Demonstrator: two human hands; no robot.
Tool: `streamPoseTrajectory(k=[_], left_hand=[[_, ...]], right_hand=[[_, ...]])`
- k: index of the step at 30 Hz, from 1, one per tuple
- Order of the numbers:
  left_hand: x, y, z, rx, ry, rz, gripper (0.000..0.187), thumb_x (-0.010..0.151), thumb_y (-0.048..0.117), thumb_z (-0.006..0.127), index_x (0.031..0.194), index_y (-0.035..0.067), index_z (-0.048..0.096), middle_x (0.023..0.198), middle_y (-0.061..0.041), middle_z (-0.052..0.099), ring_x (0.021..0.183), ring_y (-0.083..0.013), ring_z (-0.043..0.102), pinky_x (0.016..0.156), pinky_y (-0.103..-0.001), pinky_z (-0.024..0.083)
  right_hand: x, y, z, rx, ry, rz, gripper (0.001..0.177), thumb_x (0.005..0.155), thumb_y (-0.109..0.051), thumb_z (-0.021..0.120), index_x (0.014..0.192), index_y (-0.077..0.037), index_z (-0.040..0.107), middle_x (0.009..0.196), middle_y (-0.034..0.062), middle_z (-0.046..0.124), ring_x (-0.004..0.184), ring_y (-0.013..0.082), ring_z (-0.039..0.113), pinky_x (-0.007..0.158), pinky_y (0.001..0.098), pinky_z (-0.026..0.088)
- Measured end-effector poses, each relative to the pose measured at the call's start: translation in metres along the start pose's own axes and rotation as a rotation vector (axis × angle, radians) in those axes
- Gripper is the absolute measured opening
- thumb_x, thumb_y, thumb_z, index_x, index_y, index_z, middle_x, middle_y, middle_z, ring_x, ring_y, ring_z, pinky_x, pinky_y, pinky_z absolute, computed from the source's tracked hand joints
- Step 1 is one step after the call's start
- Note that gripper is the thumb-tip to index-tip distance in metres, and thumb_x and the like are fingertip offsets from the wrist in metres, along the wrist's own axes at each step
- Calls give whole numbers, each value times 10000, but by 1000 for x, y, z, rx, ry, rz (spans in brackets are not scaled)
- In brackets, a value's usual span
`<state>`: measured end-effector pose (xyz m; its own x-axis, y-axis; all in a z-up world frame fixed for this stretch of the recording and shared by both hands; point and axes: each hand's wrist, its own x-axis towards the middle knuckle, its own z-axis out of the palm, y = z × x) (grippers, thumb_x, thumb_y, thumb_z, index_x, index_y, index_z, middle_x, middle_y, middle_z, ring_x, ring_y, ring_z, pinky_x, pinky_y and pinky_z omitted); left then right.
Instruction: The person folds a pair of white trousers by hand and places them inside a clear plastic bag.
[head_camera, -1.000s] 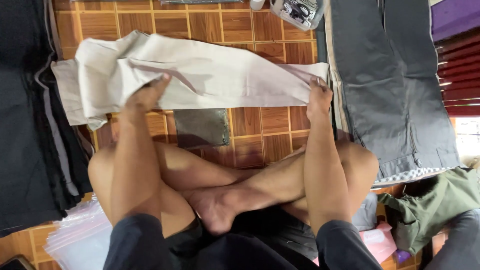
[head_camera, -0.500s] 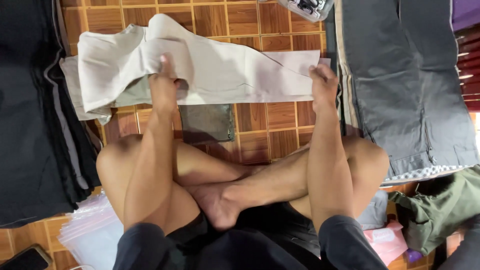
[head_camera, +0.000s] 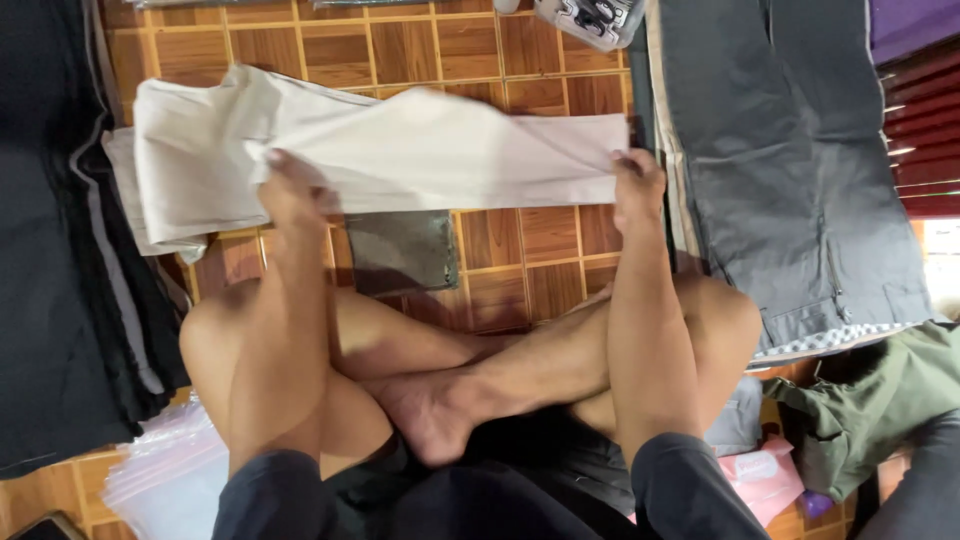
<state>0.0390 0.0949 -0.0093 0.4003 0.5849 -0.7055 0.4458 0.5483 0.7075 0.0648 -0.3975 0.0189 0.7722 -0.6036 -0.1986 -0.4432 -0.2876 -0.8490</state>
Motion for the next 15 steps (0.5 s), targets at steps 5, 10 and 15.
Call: streamPoseTrajectory(k=[5,10,15], left_hand=[[-2,29,-24,-460,80,77,864,918,437,752,1542,55,292,1511,-280,451,1349,-560,518,1023,-752,524],[-38,21,-15,-338,-73,245,756,920,407,788,1426,-17,419,1290,-256,571,1149,-393,651,912,-608,609],[-45,10,-16,-110,-40,95,586,1017,330,555,1404,-76,385,1289,-343,519,1061,-529,677,767,-724,635]], right_hand=[[-16,-10,17,20,-214,-58,216,946,-324,793,1045,-134,759,929,53,669,841,145,618,736,296,524],[-3,-16,18,59,-104,-73,165,927,-367,760,1011,-226,776,879,17,653,792,124,602,600,294,531],[13,20,25,-138,-79,-47,276,899,-452,758,1054,-223,767,861,45,689,734,162,651,574,341,526]])
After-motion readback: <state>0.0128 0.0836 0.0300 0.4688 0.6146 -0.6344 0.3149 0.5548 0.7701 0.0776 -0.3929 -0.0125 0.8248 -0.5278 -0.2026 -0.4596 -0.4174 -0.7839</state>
